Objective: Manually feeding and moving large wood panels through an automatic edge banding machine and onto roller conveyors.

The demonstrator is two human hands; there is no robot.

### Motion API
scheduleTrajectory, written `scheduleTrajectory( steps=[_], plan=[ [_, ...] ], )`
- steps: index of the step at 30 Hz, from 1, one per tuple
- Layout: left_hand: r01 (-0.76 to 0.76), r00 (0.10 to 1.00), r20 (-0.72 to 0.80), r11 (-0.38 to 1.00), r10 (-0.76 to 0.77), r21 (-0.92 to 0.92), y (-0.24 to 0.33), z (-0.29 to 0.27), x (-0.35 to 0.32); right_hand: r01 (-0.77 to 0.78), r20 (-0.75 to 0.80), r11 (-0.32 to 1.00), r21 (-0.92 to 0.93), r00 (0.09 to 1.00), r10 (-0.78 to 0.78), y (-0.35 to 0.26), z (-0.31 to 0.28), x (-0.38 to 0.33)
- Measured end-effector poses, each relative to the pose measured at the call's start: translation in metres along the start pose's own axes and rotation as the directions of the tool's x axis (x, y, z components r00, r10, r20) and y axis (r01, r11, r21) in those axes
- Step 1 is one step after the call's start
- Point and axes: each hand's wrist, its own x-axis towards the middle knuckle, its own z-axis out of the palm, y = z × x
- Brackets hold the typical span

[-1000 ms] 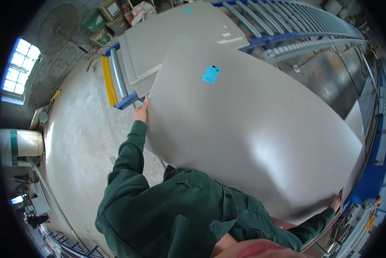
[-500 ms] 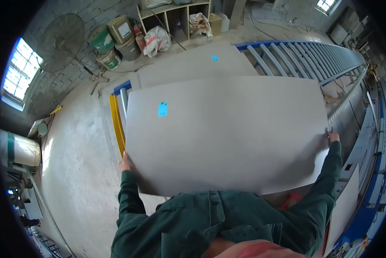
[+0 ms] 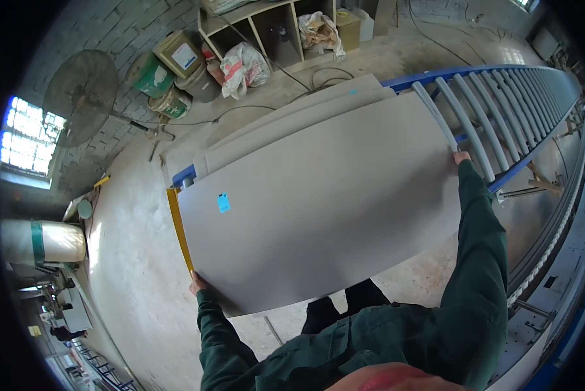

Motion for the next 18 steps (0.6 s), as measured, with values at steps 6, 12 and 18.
scheduleTrajectory(
  steps=[6,12,18],
  plan=[
    [0.084,0.994,-0.073,0.992,-0.078,0.090,0.003,0.090,-0.015,0.177,0.074,0.935,-0.308,0.984,-0.162,0.002,-0.014,0.045],
    [-0.142,0.969,-0.077,0.782,0.235,0.608,-0.002,0.002,0.022,-0.165,-0.040,0.984,0.075,0.985,0.168,-0.131,-0.019,-0.114],
    [-0.603,0.745,0.183,0.531,0.641,0.595,0.029,0.060,-0.091,0.246,-0.348,0.846,0.474,0.934,-0.077,-0.130,-0.108,-0.250]
  ],
)
